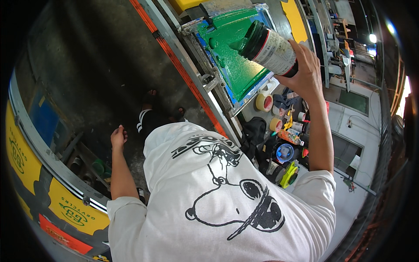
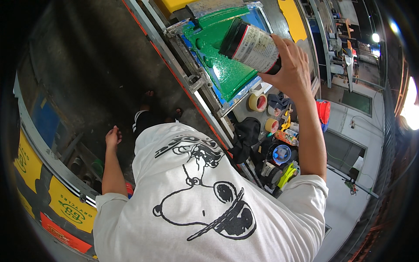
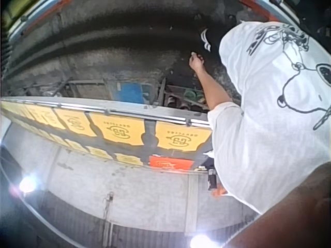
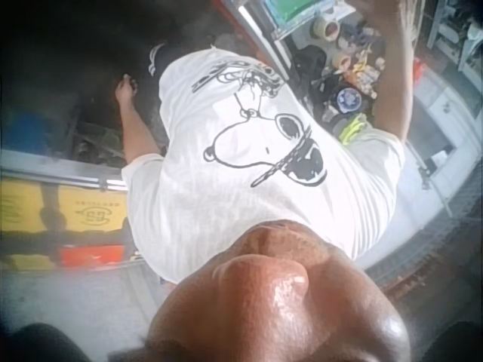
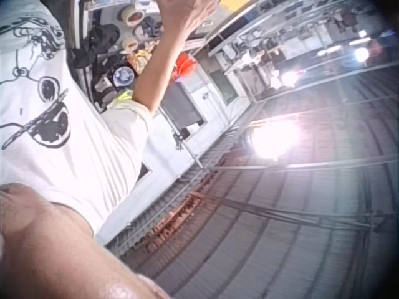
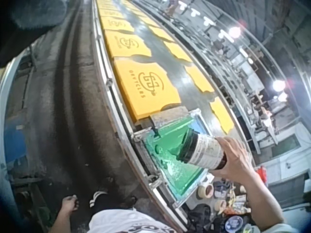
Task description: The person uses a squeegee to pull green ink across a screen printing frame, applying a logo onto yellow t-shirts arranged on a conveyor belt. The person then moves the frame to a table, pours more green ink from a container onto the screen, and adds a liquid from a bottle to the ink.
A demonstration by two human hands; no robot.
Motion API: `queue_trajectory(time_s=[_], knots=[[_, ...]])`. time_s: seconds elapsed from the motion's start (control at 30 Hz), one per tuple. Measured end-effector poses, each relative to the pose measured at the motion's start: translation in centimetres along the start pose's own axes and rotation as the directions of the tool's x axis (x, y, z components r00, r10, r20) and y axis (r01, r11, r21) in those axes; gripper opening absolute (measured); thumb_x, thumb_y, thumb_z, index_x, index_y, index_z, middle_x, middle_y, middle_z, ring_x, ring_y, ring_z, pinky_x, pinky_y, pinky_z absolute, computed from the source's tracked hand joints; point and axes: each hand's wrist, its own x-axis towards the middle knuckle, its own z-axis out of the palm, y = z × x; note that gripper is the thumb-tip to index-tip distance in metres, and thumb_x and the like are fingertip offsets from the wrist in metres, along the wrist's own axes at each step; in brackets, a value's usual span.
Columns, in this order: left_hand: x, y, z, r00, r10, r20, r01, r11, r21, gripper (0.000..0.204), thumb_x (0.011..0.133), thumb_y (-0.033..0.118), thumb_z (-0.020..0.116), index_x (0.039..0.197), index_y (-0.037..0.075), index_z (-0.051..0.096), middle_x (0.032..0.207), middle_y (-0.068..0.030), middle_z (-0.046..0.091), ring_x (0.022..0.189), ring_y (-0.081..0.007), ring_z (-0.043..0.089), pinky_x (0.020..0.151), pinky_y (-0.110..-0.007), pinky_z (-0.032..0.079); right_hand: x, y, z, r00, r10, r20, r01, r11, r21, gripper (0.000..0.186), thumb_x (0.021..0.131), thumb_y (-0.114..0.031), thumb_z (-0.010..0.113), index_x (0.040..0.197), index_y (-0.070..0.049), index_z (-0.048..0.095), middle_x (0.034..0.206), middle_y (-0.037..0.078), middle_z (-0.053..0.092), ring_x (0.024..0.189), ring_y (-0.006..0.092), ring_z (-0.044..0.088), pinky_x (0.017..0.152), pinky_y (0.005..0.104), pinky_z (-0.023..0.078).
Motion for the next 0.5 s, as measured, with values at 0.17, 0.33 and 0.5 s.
queue_trajectory(time_s=[0.17,0.33,0.5], knots=[[0.4,-1.6,-0.9,1.000,-0.023,-0.017,0.023,0.999,-0.035,0.029,0.100,0.039,0.064,0.102,0.010,0.066,0.080,0.0014,0.064,0.065,-0.0100,0.060,0.057,-0.025,0.046,1.3,-0.5,-0.3,0.999,0.019,0.033,-0.018,1.000,-0.010,0.093,0.058,-0.027,0.090,0.142,-0.016,0.052,0.122,0.013,0.060,0.116,0.0333,0.057,0.101,0.0470,0.044],[1.6,-2.5,-0.9,0.999,-0.035,0.018,0.036,0.998,-0.060,0.031,0.099,0.040,0.065,0.102,0.008,0.065,0.078,-0.0001,0.064,0.061,-0.0108,0.059,0.052,-0.025,0.045,1.8,-2.9,6.6,0.998,-0.029,0.052,0.029,0.999,0.014,0.089,0.059,-0.030,0.088,0.140,-0.018,0.053,0.119,0.015,0.058,0.115,0.0345,0.056,0.099,0.0470,0.043],[1.4,-2.3,-0.9,1.000,-0.011,-0.025,0.009,0.998,-0.062,0.032,0.099,0.040,0.065,0.102,0.008,0.066,0.077,-0.0003,0.064,0.060,-0.0109,0.059,0.051,-0.025,0.045,0.8,-1.7,3.8,0.988,0.075,0.137,-0.080,0.996,0.034,0.093,0.059,-0.029,0.088,0.143,-0.017,0.051,0.122,0.015,0.058,0.117,0.0340,0.056,0.104,0.0473,0.041]])
